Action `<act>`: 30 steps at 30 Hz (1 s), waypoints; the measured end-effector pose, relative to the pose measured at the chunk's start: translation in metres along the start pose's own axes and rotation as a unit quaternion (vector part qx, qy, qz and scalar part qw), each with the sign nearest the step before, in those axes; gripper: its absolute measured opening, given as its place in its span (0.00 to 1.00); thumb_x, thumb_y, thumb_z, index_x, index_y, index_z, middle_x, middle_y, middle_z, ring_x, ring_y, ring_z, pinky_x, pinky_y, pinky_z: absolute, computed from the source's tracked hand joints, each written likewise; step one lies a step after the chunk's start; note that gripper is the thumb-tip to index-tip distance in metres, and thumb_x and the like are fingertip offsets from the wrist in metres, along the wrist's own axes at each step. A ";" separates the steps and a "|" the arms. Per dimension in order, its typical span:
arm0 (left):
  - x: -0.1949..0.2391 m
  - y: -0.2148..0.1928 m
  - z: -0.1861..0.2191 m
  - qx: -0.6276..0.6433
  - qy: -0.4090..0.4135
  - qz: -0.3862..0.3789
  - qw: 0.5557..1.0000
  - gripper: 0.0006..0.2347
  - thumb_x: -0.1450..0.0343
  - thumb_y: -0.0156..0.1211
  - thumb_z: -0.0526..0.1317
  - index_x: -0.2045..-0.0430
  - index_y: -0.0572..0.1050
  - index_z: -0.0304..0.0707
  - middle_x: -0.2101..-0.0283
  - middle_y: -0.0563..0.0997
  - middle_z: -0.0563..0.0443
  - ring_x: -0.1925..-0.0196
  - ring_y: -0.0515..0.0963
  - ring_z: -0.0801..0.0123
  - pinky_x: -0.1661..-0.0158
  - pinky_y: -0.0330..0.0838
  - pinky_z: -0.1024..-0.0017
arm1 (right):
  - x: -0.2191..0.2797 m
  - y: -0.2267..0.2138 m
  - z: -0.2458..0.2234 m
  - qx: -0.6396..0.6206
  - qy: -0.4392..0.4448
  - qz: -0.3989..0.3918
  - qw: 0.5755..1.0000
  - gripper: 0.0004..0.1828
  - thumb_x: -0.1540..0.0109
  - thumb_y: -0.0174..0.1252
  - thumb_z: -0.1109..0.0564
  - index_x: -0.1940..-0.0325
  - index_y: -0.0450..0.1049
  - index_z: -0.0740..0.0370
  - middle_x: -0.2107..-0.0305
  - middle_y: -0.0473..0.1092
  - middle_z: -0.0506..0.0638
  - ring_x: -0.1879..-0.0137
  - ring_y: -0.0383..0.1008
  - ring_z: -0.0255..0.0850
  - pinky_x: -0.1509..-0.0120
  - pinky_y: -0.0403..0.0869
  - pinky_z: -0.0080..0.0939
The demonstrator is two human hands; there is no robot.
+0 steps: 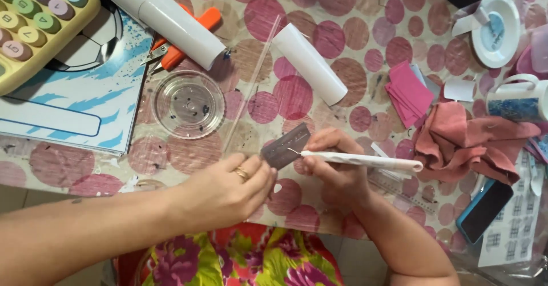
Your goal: The person weeds a sticker sheet using a weeding tool. They carefully remove the excess vinyl around the letters of a name on a small rectangular sticker, leaving the desired text intact.
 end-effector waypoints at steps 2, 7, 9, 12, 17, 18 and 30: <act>-0.005 0.007 0.002 0.000 -0.014 0.040 0.999 0.13 0.25 0.53 0.38 0.54 0.79 0.24 0.54 0.83 0.35 0.54 0.84 0.48 0.57 0.78 0.59 | -0.003 0.004 0.002 -0.019 -0.001 -0.006 1.000 0.07 0.37 0.62 0.67 0.57 0.71 0.66 0.63 0.72 0.55 0.65 0.77 0.38 0.63 0.81 0.31; -0.003 0.019 -0.003 0.009 0.003 0.055 0.998 0.12 0.25 0.53 0.38 0.66 0.83 0.27 0.56 0.83 0.29 0.57 0.84 0.41 0.61 0.79 0.52 | -0.011 0.002 0.009 0.040 -0.017 -0.011 0.999 0.06 0.38 0.62 0.67 0.61 0.71 0.65 0.65 0.72 0.57 0.71 0.78 0.38 0.68 0.81 0.30; 0.000 0.023 -0.004 0.004 0.019 0.039 0.999 0.17 0.23 0.52 0.44 0.58 0.80 0.22 0.54 0.83 0.31 0.52 0.84 0.40 0.55 0.81 0.51 | -0.012 -0.002 0.014 0.108 -0.030 -0.015 0.994 0.07 0.40 0.65 0.64 0.64 0.72 0.61 0.69 0.73 0.54 0.71 0.74 0.37 0.69 0.76 0.32; -0.001 0.021 -0.007 0.028 -0.011 0.059 0.998 0.18 0.22 0.54 0.45 0.60 0.81 0.21 0.56 0.83 0.31 0.54 0.84 0.41 0.57 0.77 0.54 | -0.014 -0.002 0.014 0.139 -0.017 -0.023 0.990 0.08 0.41 0.66 0.61 0.67 0.71 0.59 0.70 0.74 0.52 0.67 0.74 0.40 0.62 0.74 0.38; -0.001 0.019 -0.009 0.051 -0.016 0.049 0.997 0.17 0.22 0.51 0.44 0.60 0.81 0.23 0.55 0.83 0.31 0.53 0.84 0.39 0.57 0.75 0.54 | -0.018 -0.002 0.013 0.159 -0.026 -0.046 0.986 0.07 0.40 0.65 0.60 0.66 0.72 0.60 0.69 0.74 0.54 0.68 0.75 0.40 0.64 0.76 0.36; -0.001 0.019 -0.008 0.052 -0.021 0.049 0.997 0.18 0.21 0.51 0.45 0.60 0.81 0.23 0.56 0.83 0.33 0.52 0.84 0.41 0.57 0.75 0.55 | -0.018 -0.001 0.012 0.161 -0.022 -0.045 0.986 0.07 0.41 0.65 0.60 0.66 0.72 0.60 0.70 0.74 0.54 0.69 0.75 0.40 0.65 0.75 0.36; 0.000 0.019 -0.008 0.044 -0.027 0.049 0.997 0.18 0.21 0.49 0.43 0.58 0.79 0.20 0.54 0.82 0.31 0.51 0.83 0.42 0.53 0.75 0.56 | -0.014 -0.003 0.013 0.182 -0.014 -0.053 0.982 0.07 0.40 0.65 0.60 0.63 0.73 0.59 0.68 0.74 0.56 0.67 0.76 0.41 0.62 0.77 0.36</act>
Point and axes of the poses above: each hand's wrist, its own x-axis away from the middle knuckle, its own y-axis out of the palm, z = x × y, the point moved 2 cm from there along -x, towards the middle knuckle
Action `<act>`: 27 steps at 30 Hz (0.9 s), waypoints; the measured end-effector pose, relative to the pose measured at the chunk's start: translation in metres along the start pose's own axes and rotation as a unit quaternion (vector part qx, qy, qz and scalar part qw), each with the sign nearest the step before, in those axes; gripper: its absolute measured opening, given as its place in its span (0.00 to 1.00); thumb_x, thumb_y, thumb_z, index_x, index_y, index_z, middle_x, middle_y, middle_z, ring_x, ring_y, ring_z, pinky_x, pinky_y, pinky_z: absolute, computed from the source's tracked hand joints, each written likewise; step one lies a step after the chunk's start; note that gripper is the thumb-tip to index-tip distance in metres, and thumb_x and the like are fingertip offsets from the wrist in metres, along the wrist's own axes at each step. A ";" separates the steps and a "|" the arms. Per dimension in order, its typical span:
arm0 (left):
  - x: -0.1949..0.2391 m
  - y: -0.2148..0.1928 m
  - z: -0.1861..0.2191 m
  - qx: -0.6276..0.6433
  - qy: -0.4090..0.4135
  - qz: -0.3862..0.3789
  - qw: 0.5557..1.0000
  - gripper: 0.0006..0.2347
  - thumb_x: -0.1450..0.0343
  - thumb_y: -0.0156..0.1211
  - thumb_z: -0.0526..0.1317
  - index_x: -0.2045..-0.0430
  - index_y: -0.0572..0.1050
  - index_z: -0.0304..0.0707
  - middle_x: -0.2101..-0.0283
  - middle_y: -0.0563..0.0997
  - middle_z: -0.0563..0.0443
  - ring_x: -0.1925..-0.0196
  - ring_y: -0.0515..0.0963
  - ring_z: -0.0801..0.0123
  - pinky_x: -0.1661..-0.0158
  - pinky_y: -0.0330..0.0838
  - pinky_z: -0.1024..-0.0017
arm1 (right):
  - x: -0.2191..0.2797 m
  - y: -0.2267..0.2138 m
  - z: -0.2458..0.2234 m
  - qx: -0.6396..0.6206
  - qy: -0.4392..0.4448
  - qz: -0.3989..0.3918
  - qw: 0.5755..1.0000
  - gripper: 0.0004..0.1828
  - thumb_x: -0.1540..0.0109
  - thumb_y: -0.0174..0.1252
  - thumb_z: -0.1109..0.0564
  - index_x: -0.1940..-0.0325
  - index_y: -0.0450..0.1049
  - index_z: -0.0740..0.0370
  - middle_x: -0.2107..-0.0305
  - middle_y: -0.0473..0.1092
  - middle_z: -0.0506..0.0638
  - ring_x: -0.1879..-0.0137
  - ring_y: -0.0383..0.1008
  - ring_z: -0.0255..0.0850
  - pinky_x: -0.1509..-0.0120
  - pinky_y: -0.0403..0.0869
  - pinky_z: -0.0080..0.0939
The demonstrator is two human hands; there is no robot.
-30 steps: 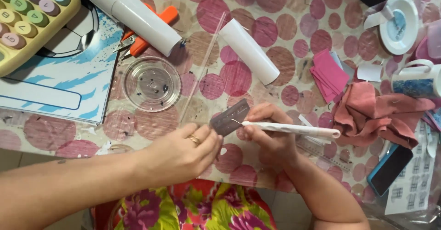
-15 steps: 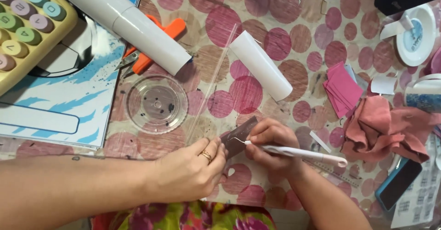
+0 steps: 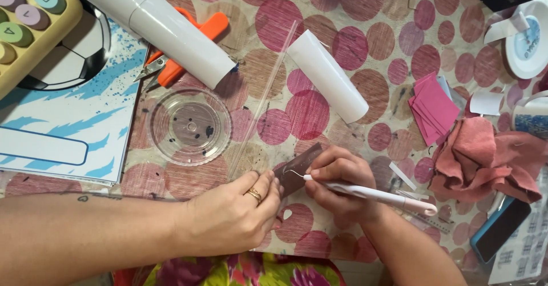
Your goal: The person weeds a sticker sheet using a weeding tool. They carefully remove the excess vinyl around the letters of a name on a small rectangular sticker, leaving the desired text intact.
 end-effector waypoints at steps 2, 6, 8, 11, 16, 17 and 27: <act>0.000 -0.001 0.000 0.004 -0.001 0.000 1.000 0.18 0.21 0.49 0.44 0.58 0.80 0.20 0.54 0.82 0.32 0.51 0.83 0.42 0.53 0.75 0.55 | -0.001 0.001 -0.001 0.000 0.001 0.001 1.000 0.07 0.40 0.65 0.60 0.64 0.72 0.59 0.68 0.74 0.56 0.67 0.77 0.42 0.62 0.77 0.37; 0.001 0.000 0.000 0.010 -0.001 -0.002 1.000 0.18 0.21 0.49 0.44 0.56 0.79 0.20 0.53 0.82 0.31 0.50 0.83 0.42 0.52 0.75 0.55 | -0.002 0.002 -0.004 -0.001 0.009 0.007 1.000 0.06 0.41 0.65 0.60 0.64 0.73 0.60 0.69 0.74 0.56 0.67 0.76 0.42 0.61 0.77 0.37; 0.001 -0.001 0.000 0.010 0.001 -0.003 1.000 0.17 0.22 0.48 0.42 0.57 0.79 0.20 0.53 0.82 0.32 0.51 0.83 0.42 0.53 0.75 0.55 | -0.002 0.003 -0.004 -0.002 0.005 0.009 1.000 0.06 0.41 0.65 0.60 0.65 0.73 0.60 0.69 0.74 0.55 0.67 0.76 0.42 0.62 0.77 0.37; 0.000 -0.001 -0.001 0.012 0.003 -0.005 1.000 0.17 0.22 0.48 0.41 0.57 0.79 0.20 0.54 0.82 0.32 0.51 0.83 0.42 0.53 0.75 0.55 | -0.003 0.003 -0.004 -0.004 0.005 0.009 1.000 0.06 0.41 0.65 0.60 0.66 0.73 0.60 0.69 0.74 0.55 0.68 0.76 0.41 0.62 0.76 0.37; 0.000 -0.001 -0.001 0.001 0.003 -0.012 1.000 0.17 0.23 0.47 0.41 0.55 0.78 0.19 0.53 0.81 0.32 0.50 0.82 0.43 0.52 0.75 0.56 | -0.002 0.002 -0.004 0.001 0.004 0.006 1.000 0.07 0.41 0.65 0.60 0.68 0.72 0.60 0.69 0.74 0.54 0.68 0.76 0.40 0.63 0.77 0.36; 0.000 -0.002 -0.001 0.006 0.003 -0.009 1.000 0.17 0.23 0.47 0.41 0.56 0.79 0.20 0.54 0.82 0.32 0.51 0.83 0.43 0.53 0.75 0.56 | -0.002 0.002 -0.004 0.005 0.010 0.007 1.000 0.07 0.41 0.65 0.60 0.68 0.72 0.60 0.69 0.74 0.54 0.68 0.76 0.41 0.63 0.76 0.36; 0.000 -0.001 -0.002 0.012 -0.001 -0.005 1.000 0.17 0.22 0.50 0.43 0.56 0.79 0.21 0.54 0.82 0.32 0.51 0.83 0.43 0.52 0.76 0.56 | -0.003 0.002 -0.004 0.002 0.009 0.006 1.000 0.07 0.41 0.65 0.60 0.68 0.72 0.60 0.70 0.74 0.55 0.68 0.76 0.41 0.62 0.76 0.37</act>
Point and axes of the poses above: each hand's wrist, its own x-axis away from the middle knuckle, its own y-axis out of the palm, z = x × y, the point moved 2 cm from there along -x, towards the middle knuckle
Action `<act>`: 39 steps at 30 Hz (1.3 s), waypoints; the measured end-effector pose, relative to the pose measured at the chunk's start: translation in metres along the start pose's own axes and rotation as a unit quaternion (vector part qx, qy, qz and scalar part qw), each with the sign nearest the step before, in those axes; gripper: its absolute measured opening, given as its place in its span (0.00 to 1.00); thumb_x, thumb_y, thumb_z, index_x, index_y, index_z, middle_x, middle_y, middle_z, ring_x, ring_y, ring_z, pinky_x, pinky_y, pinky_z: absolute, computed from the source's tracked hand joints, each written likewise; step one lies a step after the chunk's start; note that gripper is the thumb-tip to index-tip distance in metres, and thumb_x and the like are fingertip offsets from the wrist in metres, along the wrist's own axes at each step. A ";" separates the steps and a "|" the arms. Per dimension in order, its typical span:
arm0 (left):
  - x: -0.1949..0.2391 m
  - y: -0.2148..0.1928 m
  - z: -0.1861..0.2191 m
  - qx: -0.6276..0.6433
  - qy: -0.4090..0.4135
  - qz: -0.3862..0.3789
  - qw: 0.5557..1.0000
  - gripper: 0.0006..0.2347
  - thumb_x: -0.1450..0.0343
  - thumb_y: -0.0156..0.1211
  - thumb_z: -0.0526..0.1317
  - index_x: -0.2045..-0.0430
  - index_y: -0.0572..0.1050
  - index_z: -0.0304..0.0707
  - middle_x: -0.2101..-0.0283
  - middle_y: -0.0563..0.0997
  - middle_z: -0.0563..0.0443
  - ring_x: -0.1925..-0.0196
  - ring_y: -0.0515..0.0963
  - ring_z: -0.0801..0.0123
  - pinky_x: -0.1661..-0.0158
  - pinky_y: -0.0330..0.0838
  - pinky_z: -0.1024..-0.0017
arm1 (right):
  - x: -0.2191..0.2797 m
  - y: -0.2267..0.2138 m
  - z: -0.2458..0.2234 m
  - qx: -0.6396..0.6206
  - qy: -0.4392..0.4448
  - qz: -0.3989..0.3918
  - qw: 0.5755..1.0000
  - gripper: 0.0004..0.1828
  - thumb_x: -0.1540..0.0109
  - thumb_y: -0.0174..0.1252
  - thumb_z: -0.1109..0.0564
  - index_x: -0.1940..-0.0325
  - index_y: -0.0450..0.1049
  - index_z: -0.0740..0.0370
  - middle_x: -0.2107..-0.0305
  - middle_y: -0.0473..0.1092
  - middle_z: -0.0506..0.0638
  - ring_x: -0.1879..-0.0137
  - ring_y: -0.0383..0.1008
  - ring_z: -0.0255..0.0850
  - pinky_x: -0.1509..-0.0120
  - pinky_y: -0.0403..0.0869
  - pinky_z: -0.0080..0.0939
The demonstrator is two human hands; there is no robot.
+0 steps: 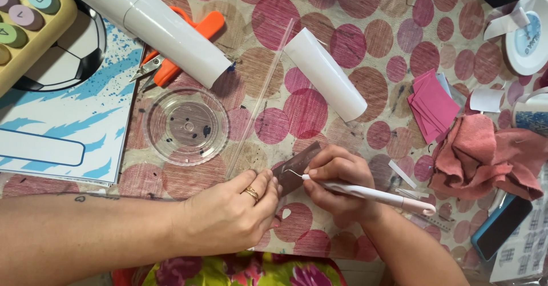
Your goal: The person weeds a sticker sheet using a weeding tool. They carefully remove the excess vinyl around the letters of a name on a small rectangular sticker, leaving the desired text intact.
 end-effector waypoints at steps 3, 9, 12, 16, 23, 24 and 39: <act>0.001 0.001 0.000 0.006 0.002 -0.003 1.000 0.17 0.22 0.48 0.43 0.55 0.79 0.22 0.53 0.82 0.33 0.50 0.83 0.43 0.50 0.75 0.55 | 0.003 -0.003 0.005 -0.017 0.002 0.008 1.000 0.07 0.41 0.65 0.59 0.65 0.72 0.58 0.69 0.74 0.54 0.67 0.76 0.40 0.62 0.76 0.36; 0.001 0.000 0.000 0.000 0.005 0.002 1.000 0.17 0.26 0.45 0.37 0.55 0.79 0.21 0.53 0.82 0.32 0.51 0.83 0.44 0.51 0.76 0.56 | 0.003 -0.003 0.005 -0.012 0.003 -0.006 1.000 0.06 0.41 0.65 0.60 0.67 0.73 0.60 0.69 0.74 0.54 0.67 0.76 0.40 0.62 0.77 0.36; 0.002 0.000 0.001 0.002 0.007 -0.005 1.000 0.16 0.26 0.45 0.37 0.55 0.79 0.22 0.53 0.82 0.32 0.50 0.83 0.44 0.52 0.76 0.55 | 0.002 0.000 0.001 0.003 0.009 0.004 1.000 0.07 0.42 0.65 0.60 0.68 0.72 0.60 0.70 0.74 0.53 0.68 0.76 0.40 0.62 0.76 0.36; 0.002 0.000 0.000 0.001 0.009 -0.003 1.000 0.17 0.26 0.44 0.36 0.55 0.79 0.21 0.53 0.81 0.32 0.50 0.83 0.43 0.51 0.76 0.55 | 0.003 0.000 0.003 0.004 0.002 0.004 1.000 0.08 0.41 0.66 0.61 0.68 0.72 0.60 0.70 0.73 0.54 0.68 0.76 0.40 0.62 0.76 0.36; 0.000 -0.003 -0.003 0.017 0.008 0.006 1.000 0.14 0.26 0.45 0.34 0.56 0.79 0.21 0.54 0.81 0.33 0.51 0.83 0.44 0.52 0.76 0.55 | 0.013 -0.012 0.024 -0.167 0.014 0.066 0.984 0.07 0.42 0.64 0.64 0.65 0.72 0.59 0.69 0.73 0.53 0.66 0.75 0.37 0.62 0.75 0.32; 0.001 -0.003 -0.004 0.017 0.009 0.007 1.000 0.14 0.26 0.45 0.34 0.56 0.79 0.22 0.53 0.81 0.33 0.51 0.83 0.45 0.51 0.76 0.55 | 0.012 -0.013 0.025 -0.176 0.018 0.070 0.982 0.08 0.42 0.64 0.65 0.65 0.72 0.58 0.69 0.73 0.52 0.66 0.74 0.36 0.63 0.75 0.31; 0.000 -0.007 -0.007 0.022 0.001 0.010 1.000 0.13 0.24 0.47 0.35 0.55 0.79 0.25 0.55 0.81 0.38 0.52 0.83 0.48 0.52 0.75 0.57 | 0.013 -0.024 0.019 -0.051 -0.003 0.083 0.995 0.07 0.43 0.64 0.62 0.67 0.71 0.58 0.72 0.73 0.53 0.67 0.75 0.39 0.62 0.74 0.35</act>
Point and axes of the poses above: each hand's wrist, its own x-axis away from the middle knuckle, its own y-axis out of the palm, z = x × y, the point moved 2 cm from there along -x, towards the middle knuckle
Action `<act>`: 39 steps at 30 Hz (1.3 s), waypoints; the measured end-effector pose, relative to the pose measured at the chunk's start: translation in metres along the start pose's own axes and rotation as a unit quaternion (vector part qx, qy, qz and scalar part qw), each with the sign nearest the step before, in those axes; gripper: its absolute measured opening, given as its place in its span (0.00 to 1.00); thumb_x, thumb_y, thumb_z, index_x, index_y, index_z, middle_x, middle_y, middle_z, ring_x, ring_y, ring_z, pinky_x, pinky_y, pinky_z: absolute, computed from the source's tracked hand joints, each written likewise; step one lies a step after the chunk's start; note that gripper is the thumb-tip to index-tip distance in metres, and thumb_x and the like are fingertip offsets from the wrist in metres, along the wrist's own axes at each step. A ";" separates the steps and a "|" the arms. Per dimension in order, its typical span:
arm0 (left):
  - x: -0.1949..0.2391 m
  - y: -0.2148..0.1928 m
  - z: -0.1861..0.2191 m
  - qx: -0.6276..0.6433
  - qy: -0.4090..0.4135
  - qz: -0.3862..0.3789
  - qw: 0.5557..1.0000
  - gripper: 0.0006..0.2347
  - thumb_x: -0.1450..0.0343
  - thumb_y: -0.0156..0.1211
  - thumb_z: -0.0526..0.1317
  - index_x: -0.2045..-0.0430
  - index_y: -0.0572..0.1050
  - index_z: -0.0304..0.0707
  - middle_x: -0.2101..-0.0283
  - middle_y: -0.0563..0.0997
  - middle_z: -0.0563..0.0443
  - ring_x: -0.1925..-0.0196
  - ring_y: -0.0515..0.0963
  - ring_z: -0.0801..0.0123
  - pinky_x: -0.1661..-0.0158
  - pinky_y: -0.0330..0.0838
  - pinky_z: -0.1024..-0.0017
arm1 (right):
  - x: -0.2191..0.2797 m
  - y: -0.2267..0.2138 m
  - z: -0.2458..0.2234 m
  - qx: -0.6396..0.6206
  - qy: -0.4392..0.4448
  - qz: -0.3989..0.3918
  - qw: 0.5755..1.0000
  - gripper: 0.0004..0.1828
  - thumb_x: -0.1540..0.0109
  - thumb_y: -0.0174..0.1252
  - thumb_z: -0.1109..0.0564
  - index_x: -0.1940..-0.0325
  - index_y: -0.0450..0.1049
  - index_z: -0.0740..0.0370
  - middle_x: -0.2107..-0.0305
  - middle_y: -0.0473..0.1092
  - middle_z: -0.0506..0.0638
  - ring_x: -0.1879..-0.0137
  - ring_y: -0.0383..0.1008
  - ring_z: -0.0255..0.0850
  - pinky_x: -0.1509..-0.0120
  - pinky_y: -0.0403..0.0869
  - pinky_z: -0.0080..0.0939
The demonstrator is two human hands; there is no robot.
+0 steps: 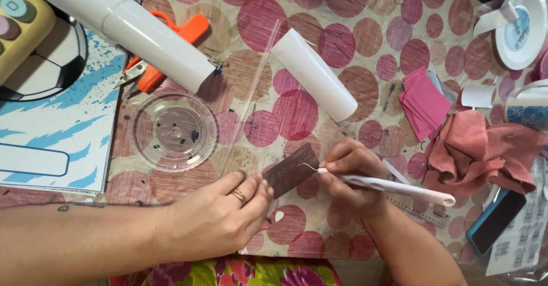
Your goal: The person weeds a sticker sheet using a weeding tool. They carefully remove the excess vinyl around the letters of a name on a small rectangular sticker, leaving the desired text intact.
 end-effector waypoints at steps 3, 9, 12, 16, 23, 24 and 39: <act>-0.002 -0.002 -0.002 0.007 -0.003 -0.001 1.000 0.14 0.21 0.51 0.42 0.55 0.79 0.25 0.56 0.81 0.39 0.52 0.83 0.49 0.53 0.75 0.57 | -0.002 0.000 -0.002 0.045 -0.021 -0.012 0.999 0.07 0.42 0.64 0.61 0.67 0.71 0.59 0.72 0.72 0.54 0.69 0.73 0.40 0.64 0.73 0.36; -0.001 0.000 -0.001 0.003 0.002 -0.006 1.000 0.15 0.21 0.51 0.42 0.55 0.79 0.23 0.55 0.81 0.38 0.51 0.83 0.49 0.53 0.76 0.57 | -0.005 0.000 -0.003 0.054 -0.019 -0.028 0.998 0.07 0.42 0.63 0.62 0.67 0.70 0.59 0.72 0.72 0.53 0.69 0.72 0.39 0.64 0.73 0.35; -0.001 -0.001 -0.001 0.006 0.000 -0.008 1.000 0.15 0.21 0.50 0.41 0.55 0.79 0.24 0.54 0.81 0.38 0.51 0.83 0.49 0.52 0.76 0.56 | -0.005 0.001 -0.005 0.059 -0.021 -0.029 0.998 0.06 0.41 0.63 0.62 0.66 0.71 0.59 0.72 0.72 0.54 0.70 0.73 0.39 0.64 0.74 0.35; -0.001 -0.001 -0.002 0.005 0.000 -0.004 1.000 0.14 0.21 0.51 0.41 0.55 0.79 0.24 0.54 0.81 0.39 0.51 0.83 0.50 0.53 0.76 0.57 | -0.006 0.002 -0.004 0.057 -0.029 -0.029 0.998 0.06 0.41 0.63 0.62 0.67 0.71 0.59 0.72 0.72 0.54 0.70 0.73 0.40 0.64 0.74 0.36; -0.001 0.000 -0.001 0.013 -0.005 -0.014 1.000 0.14 0.22 0.51 0.41 0.54 0.78 0.25 0.55 0.81 0.40 0.51 0.83 0.50 0.52 0.75 0.56 | -0.004 0.001 -0.003 0.065 -0.010 -0.027 0.997 0.07 0.41 0.63 0.62 0.66 0.70 0.59 0.71 0.71 0.54 0.69 0.73 0.40 0.63 0.74 0.37; 0.000 0.000 -0.001 0.011 -0.004 -0.019 1.000 0.14 0.22 0.50 0.40 0.53 0.78 0.26 0.55 0.81 0.40 0.50 0.82 0.50 0.51 0.75 0.57 | -0.003 0.000 -0.002 0.068 -0.009 -0.026 0.997 0.07 0.41 0.63 0.61 0.66 0.70 0.58 0.71 0.72 0.55 0.69 0.74 0.41 0.62 0.74 0.37; -0.001 -0.001 -0.002 0.017 -0.009 -0.013 1.000 0.15 0.21 0.52 0.43 0.54 0.79 0.26 0.55 0.81 0.40 0.51 0.83 0.51 0.51 0.75 0.56 | -0.004 0.000 -0.003 0.066 -0.010 -0.027 0.997 0.07 0.41 0.63 0.62 0.66 0.69 0.59 0.72 0.72 0.55 0.69 0.75 0.41 0.63 0.75 0.37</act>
Point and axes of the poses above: each hand's wrist, its own x-axis away from the middle knuckle, its own y-axis out of the palm, z = x × y, the point moved 2 cm from there along -x, towards the middle knuckle
